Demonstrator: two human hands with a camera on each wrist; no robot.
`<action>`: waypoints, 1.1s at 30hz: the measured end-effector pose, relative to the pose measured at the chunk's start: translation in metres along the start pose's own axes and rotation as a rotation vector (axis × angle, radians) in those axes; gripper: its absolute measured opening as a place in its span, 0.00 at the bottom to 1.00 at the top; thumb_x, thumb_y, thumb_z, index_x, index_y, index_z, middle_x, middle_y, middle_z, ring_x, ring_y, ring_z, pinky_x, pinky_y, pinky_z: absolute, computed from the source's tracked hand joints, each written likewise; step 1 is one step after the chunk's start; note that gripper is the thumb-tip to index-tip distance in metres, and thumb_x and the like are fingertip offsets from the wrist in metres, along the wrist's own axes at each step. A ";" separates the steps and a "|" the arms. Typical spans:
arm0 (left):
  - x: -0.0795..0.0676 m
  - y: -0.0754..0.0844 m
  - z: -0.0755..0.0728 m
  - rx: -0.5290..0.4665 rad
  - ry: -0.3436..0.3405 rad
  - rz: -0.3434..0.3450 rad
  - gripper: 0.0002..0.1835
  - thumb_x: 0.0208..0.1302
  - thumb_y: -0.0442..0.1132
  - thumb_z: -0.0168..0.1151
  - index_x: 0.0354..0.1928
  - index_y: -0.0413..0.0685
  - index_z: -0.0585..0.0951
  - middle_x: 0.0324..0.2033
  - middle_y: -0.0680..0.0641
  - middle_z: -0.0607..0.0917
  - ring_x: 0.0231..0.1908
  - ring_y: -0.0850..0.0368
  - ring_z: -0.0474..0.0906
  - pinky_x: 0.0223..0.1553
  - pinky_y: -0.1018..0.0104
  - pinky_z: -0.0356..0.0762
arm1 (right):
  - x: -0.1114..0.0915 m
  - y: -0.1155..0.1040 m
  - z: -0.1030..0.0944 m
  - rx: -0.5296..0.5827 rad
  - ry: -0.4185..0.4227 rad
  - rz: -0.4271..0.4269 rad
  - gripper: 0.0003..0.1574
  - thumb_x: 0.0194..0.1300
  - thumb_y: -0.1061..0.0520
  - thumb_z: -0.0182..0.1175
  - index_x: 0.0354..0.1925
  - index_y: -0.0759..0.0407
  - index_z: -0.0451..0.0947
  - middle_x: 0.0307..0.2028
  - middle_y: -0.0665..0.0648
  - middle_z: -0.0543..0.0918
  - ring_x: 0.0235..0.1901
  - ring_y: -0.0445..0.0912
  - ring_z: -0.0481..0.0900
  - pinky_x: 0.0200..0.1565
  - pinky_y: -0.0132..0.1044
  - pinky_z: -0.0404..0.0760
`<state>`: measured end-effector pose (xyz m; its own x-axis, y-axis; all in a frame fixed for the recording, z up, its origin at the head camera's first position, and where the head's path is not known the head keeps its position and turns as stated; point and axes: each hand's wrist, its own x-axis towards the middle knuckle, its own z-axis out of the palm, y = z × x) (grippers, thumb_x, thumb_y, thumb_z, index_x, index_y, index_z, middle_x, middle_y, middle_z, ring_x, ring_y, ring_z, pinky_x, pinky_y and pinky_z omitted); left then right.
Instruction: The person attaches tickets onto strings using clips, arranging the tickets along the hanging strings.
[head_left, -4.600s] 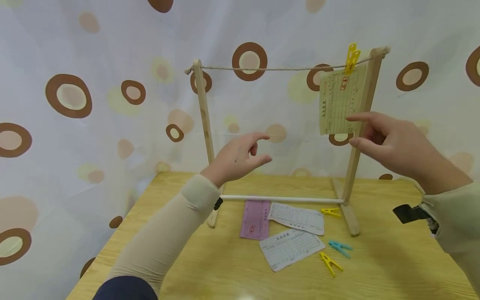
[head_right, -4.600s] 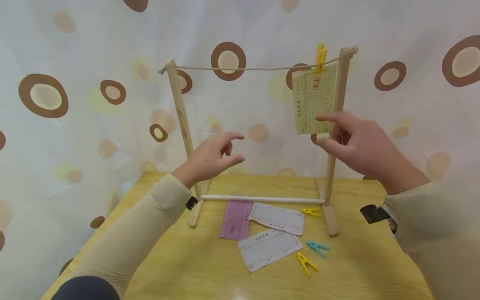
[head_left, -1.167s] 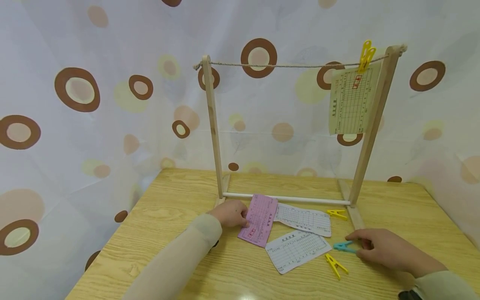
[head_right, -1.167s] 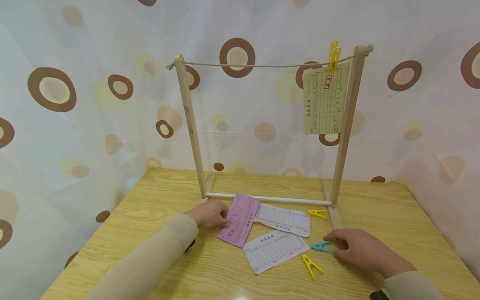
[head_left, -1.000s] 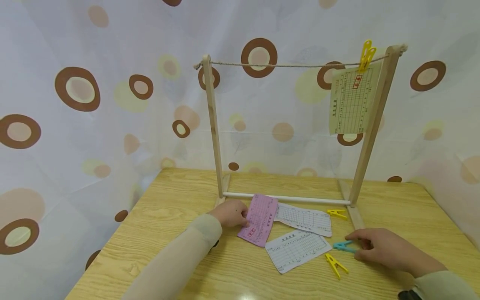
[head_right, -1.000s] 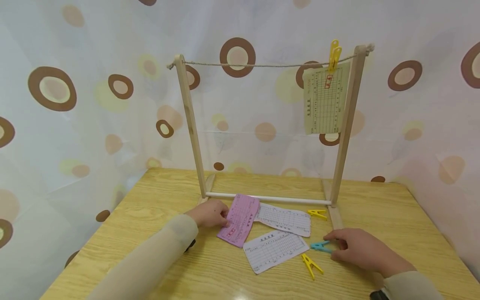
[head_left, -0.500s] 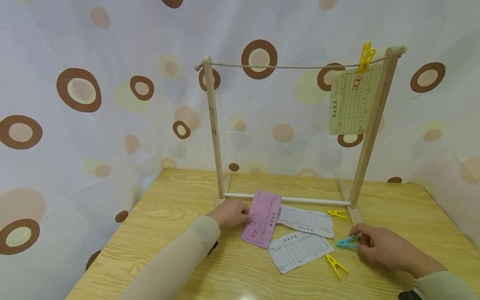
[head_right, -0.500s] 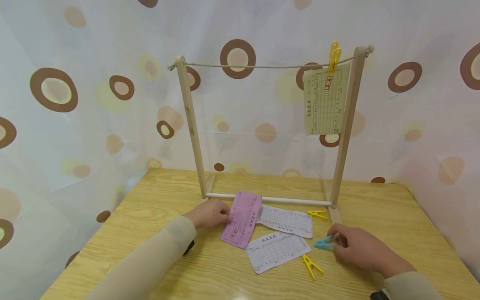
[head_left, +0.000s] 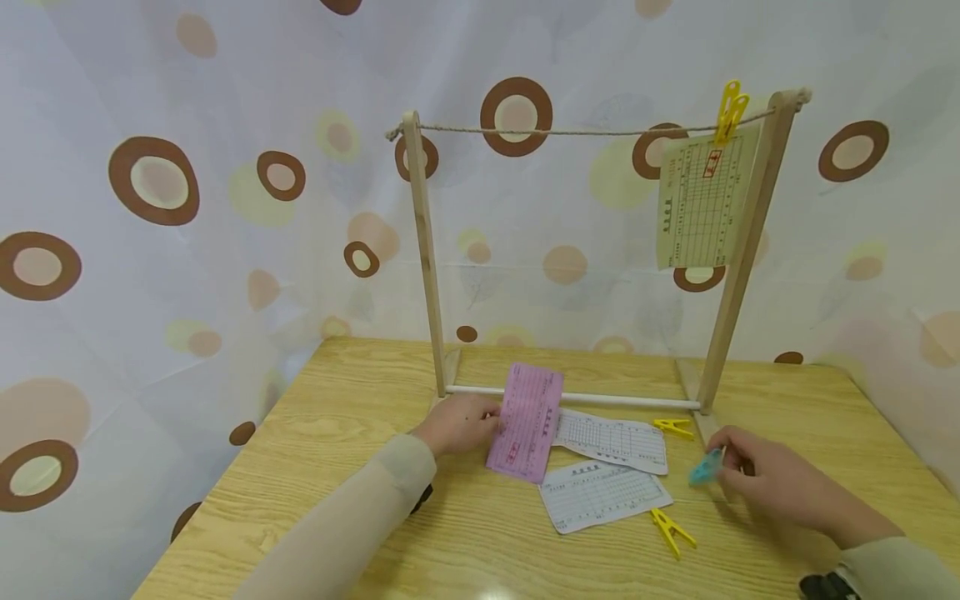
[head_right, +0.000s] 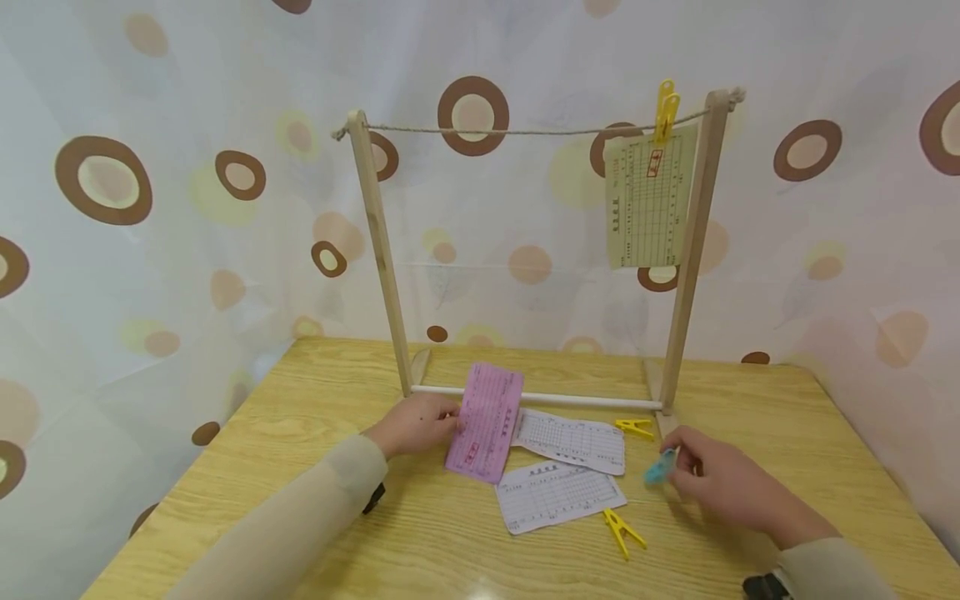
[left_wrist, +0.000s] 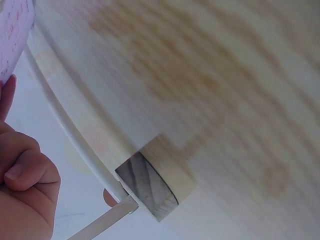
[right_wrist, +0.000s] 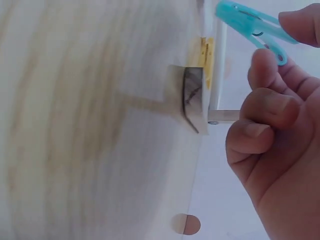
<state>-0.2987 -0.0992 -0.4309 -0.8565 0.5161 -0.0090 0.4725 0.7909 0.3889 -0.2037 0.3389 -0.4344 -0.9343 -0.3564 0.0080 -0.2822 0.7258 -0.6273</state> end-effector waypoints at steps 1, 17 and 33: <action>0.000 0.001 0.000 0.008 0.004 0.007 0.12 0.75 0.49 0.58 0.47 0.55 0.88 0.29 0.61 0.82 0.27 0.63 0.73 0.29 0.66 0.72 | 0.000 -0.001 -0.001 -0.003 0.011 -0.002 0.17 0.74 0.54 0.60 0.55 0.61 0.72 0.31 0.50 0.73 0.23 0.38 0.66 0.24 0.34 0.68; -0.008 0.020 -0.019 0.010 0.062 0.104 0.12 0.75 0.47 0.59 0.43 0.51 0.88 0.24 0.59 0.80 0.22 0.65 0.68 0.25 0.70 0.68 | 0.006 -0.025 -0.030 -0.052 0.141 -0.093 0.17 0.73 0.50 0.62 0.57 0.53 0.78 0.27 0.46 0.73 0.20 0.40 0.65 0.22 0.36 0.65; -0.016 0.044 -0.058 -0.006 0.258 0.230 0.12 0.78 0.44 0.54 0.39 0.51 0.85 0.19 0.59 0.77 0.15 0.67 0.60 0.19 0.71 0.60 | 0.012 -0.064 -0.072 -0.158 0.312 -0.185 0.18 0.74 0.57 0.61 0.60 0.53 0.78 0.26 0.47 0.72 0.18 0.42 0.61 0.20 0.36 0.61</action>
<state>-0.2762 -0.0925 -0.3601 -0.7522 0.5801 0.3124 0.6589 0.6612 0.3588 -0.2121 0.3304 -0.3385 -0.8790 -0.3112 0.3614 -0.4593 0.7562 -0.4660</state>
